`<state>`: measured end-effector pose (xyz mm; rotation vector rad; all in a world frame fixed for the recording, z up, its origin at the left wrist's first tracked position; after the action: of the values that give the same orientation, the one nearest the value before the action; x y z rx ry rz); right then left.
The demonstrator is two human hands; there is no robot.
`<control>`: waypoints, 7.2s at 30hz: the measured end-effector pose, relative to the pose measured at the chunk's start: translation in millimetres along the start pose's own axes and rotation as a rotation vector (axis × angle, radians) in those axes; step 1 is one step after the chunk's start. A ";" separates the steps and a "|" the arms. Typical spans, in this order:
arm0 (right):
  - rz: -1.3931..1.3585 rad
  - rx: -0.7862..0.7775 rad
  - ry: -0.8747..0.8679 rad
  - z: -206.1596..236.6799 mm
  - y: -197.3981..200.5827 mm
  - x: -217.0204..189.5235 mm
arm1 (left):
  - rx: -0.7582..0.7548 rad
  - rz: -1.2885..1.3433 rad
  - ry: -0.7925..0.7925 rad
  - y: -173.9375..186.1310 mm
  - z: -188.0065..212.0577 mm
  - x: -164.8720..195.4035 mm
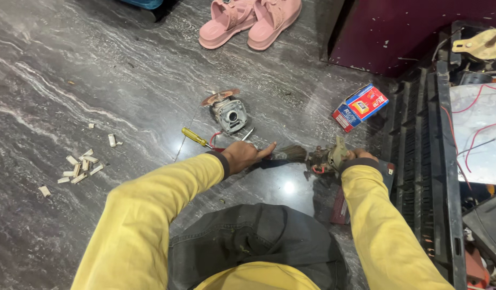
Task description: The person sits on the floor and uses a red screwdriver to loosen and remove screws from a small motor. After removing the screws, they use a brush to clean the motor's exterior surfaces.
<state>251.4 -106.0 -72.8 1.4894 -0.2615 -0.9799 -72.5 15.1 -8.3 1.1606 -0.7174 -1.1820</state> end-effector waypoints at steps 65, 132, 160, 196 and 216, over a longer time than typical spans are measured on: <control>-0.514 -0.222 0.012 0.7 -20.2 -19.8 | 0.321 0.461 0.367 -25.3 33.0 56.2; 0.462 -0.315 -0.062 -17.1 2.5 -11.3 | 0.239 0.450 0.224 -24.5 11.6 45.6; 0.435 -0.308 -0.092 -3.4 11.5 -31.1 | 0.221 0.363 0.282 -18.4 7.4 74.2; 0.547 -0.349 0.138 8.3 -4.7 -34.2 | 0.235 0.559 0.541 -17.9 16.2 67.7; -1.379 -0.443 -0.786 71.3 -63.5 -22.7 | 0.387 0.532 0.403 12.7 55.2 69.7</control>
<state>163.9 -128.2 -111.2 0.6493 0.5104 -2.5076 -99.1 -68.5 10.8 1.3607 -0.8897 -0.3547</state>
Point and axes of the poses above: each hand's wrist, its own z-axis away from the middle knuckle, its own y-axis out of the back of the hand, x = y × z, the point moved 1 cm from there along -z, towards the middle knuckle, and after that the axes turned 1 degree about -x, right-handed, at the moved point
